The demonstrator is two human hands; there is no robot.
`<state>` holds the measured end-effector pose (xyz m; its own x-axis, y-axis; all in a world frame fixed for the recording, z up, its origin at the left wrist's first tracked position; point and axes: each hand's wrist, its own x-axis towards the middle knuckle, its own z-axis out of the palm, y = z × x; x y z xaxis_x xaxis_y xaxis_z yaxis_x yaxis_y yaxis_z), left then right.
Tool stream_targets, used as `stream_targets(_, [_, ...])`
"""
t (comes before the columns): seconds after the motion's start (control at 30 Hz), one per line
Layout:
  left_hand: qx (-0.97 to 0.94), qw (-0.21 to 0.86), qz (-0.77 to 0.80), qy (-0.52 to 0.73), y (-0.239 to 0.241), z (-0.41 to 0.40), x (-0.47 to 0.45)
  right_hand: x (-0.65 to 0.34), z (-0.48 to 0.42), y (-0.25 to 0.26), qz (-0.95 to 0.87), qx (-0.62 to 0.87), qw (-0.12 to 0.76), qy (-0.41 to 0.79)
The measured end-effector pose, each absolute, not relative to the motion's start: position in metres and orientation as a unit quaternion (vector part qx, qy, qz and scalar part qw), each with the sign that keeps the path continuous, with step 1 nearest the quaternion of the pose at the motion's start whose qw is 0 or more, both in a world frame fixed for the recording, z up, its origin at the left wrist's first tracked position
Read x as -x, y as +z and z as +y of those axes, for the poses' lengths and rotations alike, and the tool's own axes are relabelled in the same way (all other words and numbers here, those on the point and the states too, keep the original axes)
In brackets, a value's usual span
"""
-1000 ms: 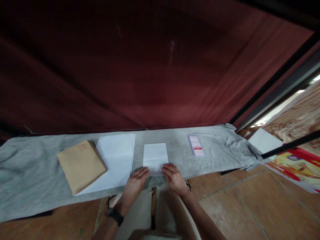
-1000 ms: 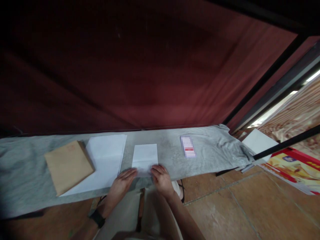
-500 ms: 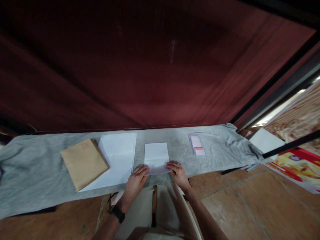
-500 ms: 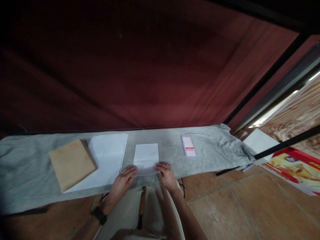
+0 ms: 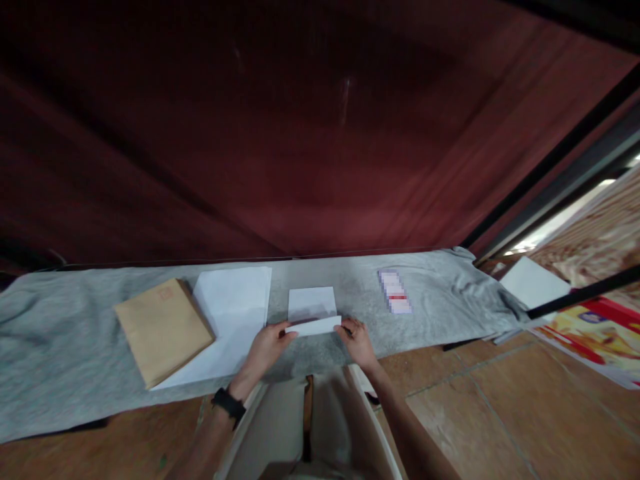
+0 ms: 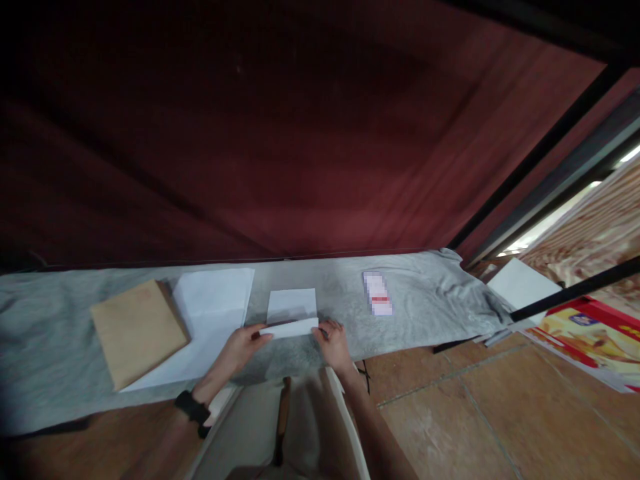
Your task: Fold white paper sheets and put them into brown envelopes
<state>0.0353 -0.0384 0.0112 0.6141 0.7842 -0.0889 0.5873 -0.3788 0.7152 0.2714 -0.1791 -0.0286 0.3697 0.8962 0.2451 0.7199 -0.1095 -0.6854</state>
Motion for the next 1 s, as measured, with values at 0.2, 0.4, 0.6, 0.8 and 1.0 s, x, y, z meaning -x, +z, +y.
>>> stream_targets(0.2, [-0.763, 0.372, 0.481, 0.219, -0.002, -0.036, -0.050, -0.271, -0.163, -0.023, -0.516, 0.774, 0.345, 0.122])
stream_targets(0.4, [-0.763, 0.317, 0.525, 0.203, -0.003, -0.036, -0.059, -0.266, -0.154, -0.021, -0.503, 0.811, 0.286, 0.089])
stream_targets(0.6, [-0.769, 0.274, 0.557, 0.153, 0.002, -0.030, -0.067, -0.262, -0.146, -0.015, -0.490, 0.847, 0.197, 0.066])
stream_targets(0.8, [-0.778, 0.210, 0.587, 0.082, 0.011, -0.029, -0.075, -0.262, -0.137, -0.008, -0.466, 0.869, 0.150, 0.075])
stream_targets(1.0, [-0.787, 0.166, 0.590, 0.068, 0.015, -0.026, -0.083, -0.263, -0.126, 0.000, -0.453, 0.879, 0.121, 0.089])
